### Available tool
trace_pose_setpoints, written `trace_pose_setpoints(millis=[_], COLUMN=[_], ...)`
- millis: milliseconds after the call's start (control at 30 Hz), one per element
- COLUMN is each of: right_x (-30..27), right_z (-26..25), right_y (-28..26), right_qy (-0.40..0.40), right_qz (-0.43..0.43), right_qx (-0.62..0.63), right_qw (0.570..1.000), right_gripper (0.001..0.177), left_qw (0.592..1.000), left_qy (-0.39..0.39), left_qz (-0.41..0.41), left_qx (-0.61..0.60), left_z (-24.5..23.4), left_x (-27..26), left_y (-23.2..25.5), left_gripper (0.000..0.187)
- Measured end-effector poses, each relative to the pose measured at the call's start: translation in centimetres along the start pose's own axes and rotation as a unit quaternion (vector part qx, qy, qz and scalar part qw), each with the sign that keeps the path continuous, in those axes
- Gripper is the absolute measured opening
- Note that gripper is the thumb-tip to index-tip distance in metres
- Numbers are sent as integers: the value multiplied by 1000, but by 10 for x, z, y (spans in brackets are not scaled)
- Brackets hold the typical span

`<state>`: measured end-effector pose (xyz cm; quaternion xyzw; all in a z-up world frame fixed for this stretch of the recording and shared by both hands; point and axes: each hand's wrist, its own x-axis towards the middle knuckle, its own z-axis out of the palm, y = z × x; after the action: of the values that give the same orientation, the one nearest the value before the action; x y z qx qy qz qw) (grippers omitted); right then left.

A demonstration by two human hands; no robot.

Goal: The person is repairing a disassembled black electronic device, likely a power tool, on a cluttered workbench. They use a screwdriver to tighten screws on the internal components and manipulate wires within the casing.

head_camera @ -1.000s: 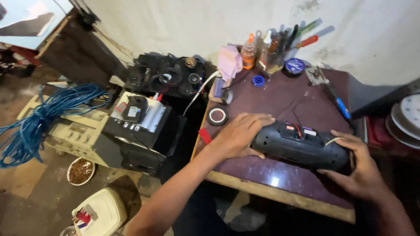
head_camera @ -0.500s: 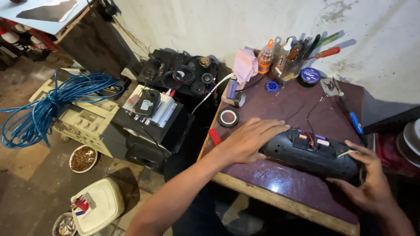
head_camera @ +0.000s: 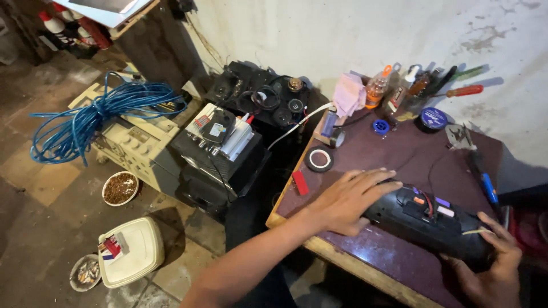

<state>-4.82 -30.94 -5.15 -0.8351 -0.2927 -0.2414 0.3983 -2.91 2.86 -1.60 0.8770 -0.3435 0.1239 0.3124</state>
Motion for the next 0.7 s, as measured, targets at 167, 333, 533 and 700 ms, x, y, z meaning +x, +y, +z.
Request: trace_pose_setpoints(millis=[167,333,533,700], right_x=[-5,-6,-13,1], right_z=[8,16,15,23], right_y=[-2,-7,10,-33], right_qy=[38,72,69,94], right_qz=[8,21,-22,23], right_qx=[8,-18,5,-12], right_qw=[999,997,997,995], right_gripper=[73,80,75,71], left_qw=[999,997,997,997], left_qy=[39,60,57,66], left_qz=[19,41,41,33], left_qx=[29,18,20,22], left_z=[9,9,10,3], left_x=[-4,-3,-5,-3], left_y=[-7,-12,-11,-7], left_gripper=[106,105,103,97])
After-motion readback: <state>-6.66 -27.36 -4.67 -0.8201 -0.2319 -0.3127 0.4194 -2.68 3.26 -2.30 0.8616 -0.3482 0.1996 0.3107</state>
